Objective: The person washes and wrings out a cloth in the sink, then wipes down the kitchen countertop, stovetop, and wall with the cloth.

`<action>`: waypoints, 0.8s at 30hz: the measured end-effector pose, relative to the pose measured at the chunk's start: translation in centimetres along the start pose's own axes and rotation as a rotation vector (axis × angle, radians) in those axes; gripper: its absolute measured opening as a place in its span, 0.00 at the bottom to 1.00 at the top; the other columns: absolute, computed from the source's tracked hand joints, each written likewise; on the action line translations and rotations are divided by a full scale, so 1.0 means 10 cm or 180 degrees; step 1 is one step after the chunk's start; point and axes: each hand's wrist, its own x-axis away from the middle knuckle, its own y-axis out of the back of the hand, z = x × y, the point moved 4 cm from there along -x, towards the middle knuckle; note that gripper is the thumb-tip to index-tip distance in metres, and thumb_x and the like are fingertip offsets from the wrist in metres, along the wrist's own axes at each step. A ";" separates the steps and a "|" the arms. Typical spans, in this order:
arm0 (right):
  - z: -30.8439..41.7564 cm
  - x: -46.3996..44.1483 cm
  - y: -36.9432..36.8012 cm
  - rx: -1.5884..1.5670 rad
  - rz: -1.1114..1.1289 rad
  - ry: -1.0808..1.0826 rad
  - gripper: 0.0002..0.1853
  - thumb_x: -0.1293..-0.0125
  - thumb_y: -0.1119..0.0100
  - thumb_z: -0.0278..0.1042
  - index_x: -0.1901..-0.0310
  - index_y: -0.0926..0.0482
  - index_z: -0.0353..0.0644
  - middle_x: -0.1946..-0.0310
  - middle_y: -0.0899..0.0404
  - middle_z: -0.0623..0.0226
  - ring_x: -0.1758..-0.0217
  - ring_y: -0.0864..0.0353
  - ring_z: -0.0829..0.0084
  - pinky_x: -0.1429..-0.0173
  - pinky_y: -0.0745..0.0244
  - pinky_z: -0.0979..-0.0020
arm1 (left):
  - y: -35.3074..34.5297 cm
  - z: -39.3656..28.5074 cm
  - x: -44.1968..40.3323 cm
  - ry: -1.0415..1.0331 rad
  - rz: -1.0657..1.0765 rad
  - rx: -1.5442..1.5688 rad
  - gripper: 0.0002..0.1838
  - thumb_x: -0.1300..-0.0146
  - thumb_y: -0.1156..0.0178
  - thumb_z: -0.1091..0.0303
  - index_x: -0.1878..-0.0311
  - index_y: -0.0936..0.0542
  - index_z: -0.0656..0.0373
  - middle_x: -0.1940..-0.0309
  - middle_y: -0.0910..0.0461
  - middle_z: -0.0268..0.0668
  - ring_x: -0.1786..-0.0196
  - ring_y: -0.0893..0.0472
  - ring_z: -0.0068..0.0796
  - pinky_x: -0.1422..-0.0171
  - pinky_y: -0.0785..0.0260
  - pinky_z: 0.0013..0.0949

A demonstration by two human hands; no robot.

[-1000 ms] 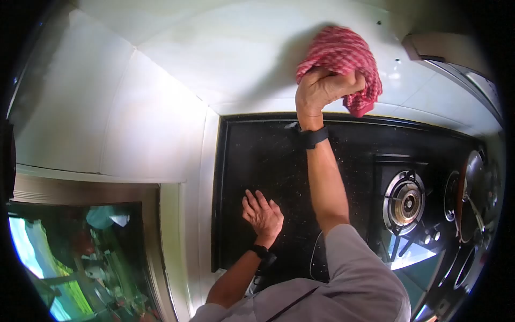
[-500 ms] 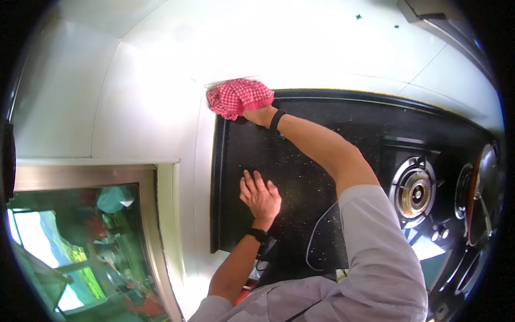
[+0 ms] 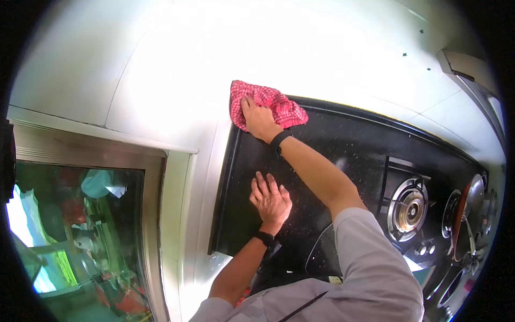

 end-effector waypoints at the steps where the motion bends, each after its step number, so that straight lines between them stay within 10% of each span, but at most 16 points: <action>1: -0.04 -0.01 -0.09 -0.0019 0.0008 -0.0031 0.15 0.40 0.48 0.28 0.52 0.25 0.32 0.55 0.19 0.51 0.60 0.15 0.53 0.60 0.20 0.56 | 0.01 0.01 0.01 -0.0010 0.0016 -0.0010 0.29 0.37 0.46 0.59 0.36 0.34 0.63 0.32 0.40 0.56 0.31 0.40 0.56 0.35 0.46 0.55; 3: -0.01 -0.21 0.01 0.0249 0.1130 -0.0191 0.20 0.42 0.47 0.29 0.48 0.25 0.30 0.58 0.18 0.46 0.61 0.16 0.49 0.62 0.21 0.52 | 0.03 0.03 0.01 -0.0045 0.0020 -0.0009 0.29 0.37 0.46 0.58 0.36 0.34 0.63 0.32 0.40 0.56 0.31 0.40 0.56 0.35 0.46 0.55; 7: -0.11 0.04 0.61 0.0257 0.2637 -0.0165 0.10 0.47 0.51 0.26 0.73 0.19 0.34 0.74 0.17 0.50 0.69 0.14 0.57 0.63 0.19 0.60 | 0.04 0.03 0.00 0.0003 0.0010 0.0103 0.28 0.36 0.47 0.58 0.37 0.33 0.64 0.32 0.39 0.56 0.32 0.40 0.55 0.35 0.46 0.55; 12: -0.37 -0.29 0.95 -0.1916 0.1305 -0.1666 0.07 0.44 0.49 0.22 0.73 0.21 0.32 0.74 0.18 0.52 0.73 0.15 0.70 0.68 0.20 0.74 | 0.06 0.05 -0.01 -0.0003 -0.0036 0.0137 0.28 0.36 0.47 0.57 0.37 0.32 0.63 0.32 0.39 0.55 0.32 0.40 0.55 0.37 0.45 0.53; 13: -0.39 -0.33 0.88 -0.3257 0.0441 -0.2606 0.07 0.42 0.49 0.22 0.69 0.21 0.30 0.68 0.17 0.49 0.68 0.14 0.71 0.65 0.20 0.76 | 0.07 0.04 0.00 0.0018 0.0000 0.0136 0.28 0.37 0.46 0.57 0.37 0.33 0.63 0.32 0.39 0.55 0.32 0.39 0.55 0.37 0.45 0.53; 15: -0.23 -0.43 0.49 -0.4511 0.0069 -0.2386 0.14 0.41 0.49 0.20 0.53 0.25 0.27 0.55 0.20 0.43 0.56 0.15 0.60 0.57 0.19 0.69 | 0.08 0.04 -0.01 0.0011 0.0007 0.0098 0.28 0.37 0.46 0.57 0.37 0.33 0.63 0.32 0.39 0.55 0.32 0.39 0.55 0.37 0.45 0.52; 18: 0.27 -0.34 0.32 -0.1258 -0.0444 0.0078 0.32 0.41 0.49 0.20 0.32 0.41 0.29 0.39 0.30 0.39 0.39 0.26 0.46 0.41 0.29 0.50 | 0.07 0.05 -0.01 0.0016 0.0035 0.0162 0.28 0.37 0.46 0.58 0.37 0.33 0.63 0.32 0.39 0.55 0.32 0.40 0.54 0.36 0.46 0.52; 24: 0.17 -0.30 -0.07 0.0830 0.0082 0.0276 0.23 0.42 0.49 0.28 0.44 0.26 0.28 0.52 0.25 0.55 0.54 0.25 0.63 0.51 0.31 0.61 | 0.06 0.07 0.07 0.0050 0.0190 0.0203 0.28 0.36 0.46 0.58 0.37 0.33 0.62 0.32 0.39 0.55 0.31 0.41 0.55 0.35 0.48 0.53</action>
